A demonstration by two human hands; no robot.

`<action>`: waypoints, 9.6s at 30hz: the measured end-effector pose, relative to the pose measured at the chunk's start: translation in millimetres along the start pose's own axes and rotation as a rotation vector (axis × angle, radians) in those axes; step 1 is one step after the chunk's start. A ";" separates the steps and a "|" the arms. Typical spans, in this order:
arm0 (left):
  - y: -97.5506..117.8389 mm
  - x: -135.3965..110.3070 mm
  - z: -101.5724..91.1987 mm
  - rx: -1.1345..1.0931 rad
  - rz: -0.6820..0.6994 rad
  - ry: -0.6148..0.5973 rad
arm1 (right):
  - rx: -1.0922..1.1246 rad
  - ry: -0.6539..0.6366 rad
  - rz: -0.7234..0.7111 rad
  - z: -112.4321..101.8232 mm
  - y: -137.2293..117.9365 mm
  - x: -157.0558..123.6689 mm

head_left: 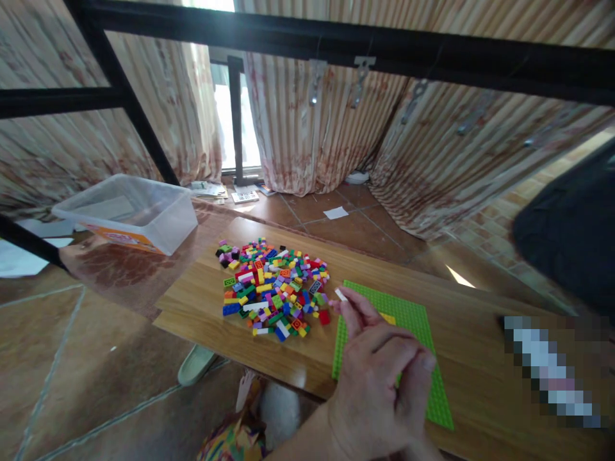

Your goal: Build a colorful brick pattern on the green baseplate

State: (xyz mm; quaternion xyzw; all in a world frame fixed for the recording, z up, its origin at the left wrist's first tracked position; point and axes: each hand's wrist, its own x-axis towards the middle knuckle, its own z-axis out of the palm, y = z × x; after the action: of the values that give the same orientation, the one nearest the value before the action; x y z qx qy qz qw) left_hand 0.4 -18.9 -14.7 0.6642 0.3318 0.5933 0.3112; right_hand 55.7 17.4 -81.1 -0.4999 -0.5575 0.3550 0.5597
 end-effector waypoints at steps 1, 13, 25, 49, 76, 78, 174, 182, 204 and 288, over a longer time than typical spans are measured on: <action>-0.1 1.5 -1.5 -0.028 -0.024 0.000 | 0.097 0.076 0.085 -9.4 -2.2 3.4; -37.0 14.2 -6.0 0.041 -0.558 0.116 | 0.123 0.313 0.321 -123.0 9.5 19.5; -59.1 9.6 6.3 0.761 -0.482 -0.297 | -0.286 -0.006 0.130 -105.9 11.2 4.0; -61.7 -0.9 10.0 0.777 -0.415 -0.358 | -0.733 -0.039 -0.122 -89.2 22.3 8.9; -51.0 -3.1 22.8 1.047 -0.336 -0.569 | -0.714 0.009 -0.091 -83.9 29.3 11.5; -51.9 -4.2 22.5 1.046 -0.321 -0.554 | -0.690 0.019 -0.098 -84.3 28.9 11.6; -59.1 35.0 -108.6 -0.317 -0.551 0.870 | -0.628 -0.269 -0.345 40.5 -10.1 -27.0; -53.5 33.4 -88.4 -0.222 -0.779 0.262 | 0.240 -0.091 0.348 12.8 -16.5 4.2; -55.8 18.8 -50.0 -0.167 -0.723 0.009 | 0.467 0.185 0.404 -13.6 -13.1 13.5; -61.4 9.6 -64.0 0.482 -0.623 0.018 | -0.385 -0.192 0.098 -4.7 -3.9 -6.9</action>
State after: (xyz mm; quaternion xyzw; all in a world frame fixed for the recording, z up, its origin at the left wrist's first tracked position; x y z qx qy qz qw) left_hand -66.9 26.2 -52.1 0.5805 0.6498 0.3814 0.3086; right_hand 58.8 9.1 -78.7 -0.5881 -0.6406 0.3147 0.3805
